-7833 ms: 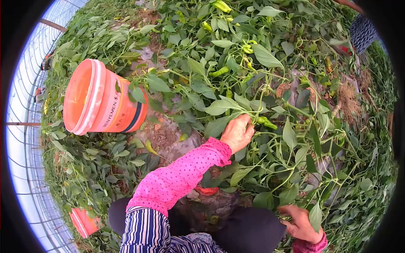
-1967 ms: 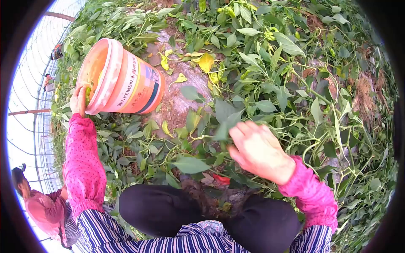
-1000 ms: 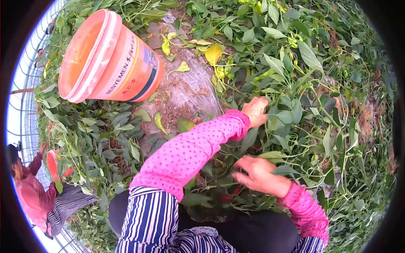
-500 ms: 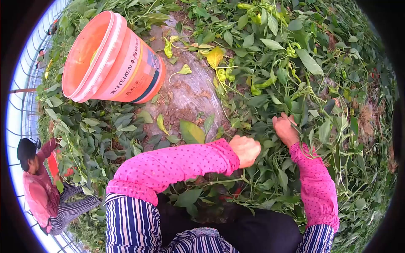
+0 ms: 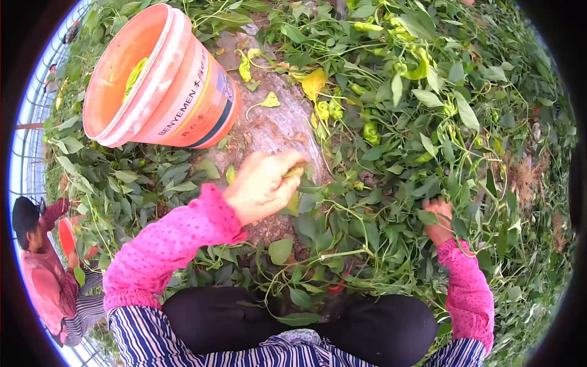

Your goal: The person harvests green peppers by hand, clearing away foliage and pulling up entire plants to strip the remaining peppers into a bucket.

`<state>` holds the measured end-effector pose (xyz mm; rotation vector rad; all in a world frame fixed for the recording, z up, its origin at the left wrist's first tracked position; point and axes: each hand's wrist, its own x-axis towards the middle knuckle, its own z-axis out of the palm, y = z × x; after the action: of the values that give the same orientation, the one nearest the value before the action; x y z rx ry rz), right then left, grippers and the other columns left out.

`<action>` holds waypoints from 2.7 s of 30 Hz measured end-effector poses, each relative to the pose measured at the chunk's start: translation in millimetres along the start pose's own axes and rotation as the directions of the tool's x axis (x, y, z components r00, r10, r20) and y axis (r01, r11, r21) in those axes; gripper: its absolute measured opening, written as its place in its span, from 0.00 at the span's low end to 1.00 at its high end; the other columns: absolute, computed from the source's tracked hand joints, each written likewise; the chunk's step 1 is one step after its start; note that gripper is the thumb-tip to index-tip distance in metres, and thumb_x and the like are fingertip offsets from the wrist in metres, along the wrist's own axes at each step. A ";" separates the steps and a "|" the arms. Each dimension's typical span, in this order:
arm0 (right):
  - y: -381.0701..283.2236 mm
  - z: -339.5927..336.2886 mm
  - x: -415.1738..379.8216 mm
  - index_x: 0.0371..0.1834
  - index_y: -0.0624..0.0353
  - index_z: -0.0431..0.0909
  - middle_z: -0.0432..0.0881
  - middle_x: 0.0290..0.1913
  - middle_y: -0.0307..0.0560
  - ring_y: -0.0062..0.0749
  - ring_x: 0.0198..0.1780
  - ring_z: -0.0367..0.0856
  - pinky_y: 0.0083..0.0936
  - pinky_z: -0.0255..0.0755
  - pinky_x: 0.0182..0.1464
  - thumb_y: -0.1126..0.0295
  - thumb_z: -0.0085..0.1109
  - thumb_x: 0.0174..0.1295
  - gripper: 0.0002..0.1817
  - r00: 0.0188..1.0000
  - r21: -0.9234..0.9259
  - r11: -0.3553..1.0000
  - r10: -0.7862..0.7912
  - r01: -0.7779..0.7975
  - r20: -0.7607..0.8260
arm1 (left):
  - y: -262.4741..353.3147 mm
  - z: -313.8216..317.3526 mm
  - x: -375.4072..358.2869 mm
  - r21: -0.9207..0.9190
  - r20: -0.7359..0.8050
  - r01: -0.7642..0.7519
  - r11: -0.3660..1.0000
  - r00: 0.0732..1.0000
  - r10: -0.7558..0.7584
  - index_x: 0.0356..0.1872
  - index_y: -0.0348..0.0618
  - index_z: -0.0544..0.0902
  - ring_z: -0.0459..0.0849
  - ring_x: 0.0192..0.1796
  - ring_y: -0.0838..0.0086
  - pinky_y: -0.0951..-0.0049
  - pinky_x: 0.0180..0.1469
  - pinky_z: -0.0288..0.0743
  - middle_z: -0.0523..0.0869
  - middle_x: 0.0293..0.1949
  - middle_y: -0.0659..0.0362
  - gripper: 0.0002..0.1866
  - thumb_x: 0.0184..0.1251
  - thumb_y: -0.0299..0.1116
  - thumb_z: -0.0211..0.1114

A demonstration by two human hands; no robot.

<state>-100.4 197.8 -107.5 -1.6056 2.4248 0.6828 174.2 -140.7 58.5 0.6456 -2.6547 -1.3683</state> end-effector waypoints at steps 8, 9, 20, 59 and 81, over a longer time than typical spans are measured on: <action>-105.9 -136.2 67.4 0.44 0.63 0.72 0.73 0.46 0.51 0.45 0.48 0.73 0.35 0.72 0.47 0.72 0.58 0.55 0.14 0.861 0.537 0.723 -0.159 0.435 -0.483 | 60.5 -165.0 -11.7 0.448 -0.692 -0.298 0.843 0.481 0.538 0.45 0.26 0.80 0.77 0.30 0.74 0.77 0.39 0.73 0.79 0.26 0.58 0.13 0.70 0.24 0.50; -111.6 -131.5 92.1 0.43 0.65 0.71 0.73 0.45 0.54 0.47 0.47 0.74 0.36 0.72 0.48 0.72 0.57 0.55 0.13 0.891 0.571 0.741 -0.080 0.353 -0.447 | 65.3 -174.3 -6.6 0.422 -0.729 -0.335 0.842 0.426 0.535 0.43 0.30 0.75 0.74 0.26 0.74 0.77 0.32 0.70 0.75 0.23 0.59 0.11 0.68 0.29 0.56; -104.7 -33.8 181.4 0.48 0.57 0.71 0.73 0.50 0.49 0.44 0.55 0.71 0.46 0.70 0.53 0.58 0.71 0.45 0.29 0.931 0.611 0.748 0.361 -0.259 -0.047 | 4.5 -271.1 -46.1 0.497 -0.787 0.249 0.831 0.532 0.312 0.53 0.36 0.77 0.81 0.48 0.71 0.74 0.52 0.74 0.82 0.49 0.55 0.17 0.71 0.36 0.54; -180.7 -48.0 307.1 0.44 0.62 0.73 0.77 0.44 0.51 0.42 0.49 0.77 0.38 0.74 0.48 0.67 0.64 0.53 0.18 0.931 0.484 0.850 0.324 -0.209 -0.168 | -42.9 -196.7 -3.9 0.655 -0.532 0.436 0.617 0.846 -0.032 0.48 0.29 0.78 0.87 0.38 0.63 0.67 0.42 0.76 0.86 0.35 0.45 0.32 0.54 0.50 0.70; -109.2 -138.4 82.0 0.59 0.61 0.66 0.66 0.24 0.36 0.19 0.17 0.59 0.20 0.57 0.27 0.52 0.54 0.56 0.31 0.730 -0.077 -0.869 -0.360 -0.489 -0.580 | -33.1 -186.1 -2.1 0.720 -0.607 0.531 0.446 0.794 0.034 0.41 0.38 0.82 0.85 0.34 0.50 0.58 0.38 0.77 0.85 0.28 0.44 0.31 0.52 0.60 0.66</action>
<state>-19.3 32.0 -46.7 -0.1047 -0.1142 -1.4751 236.0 -297.9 143.4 1.3314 -2.5875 0.3851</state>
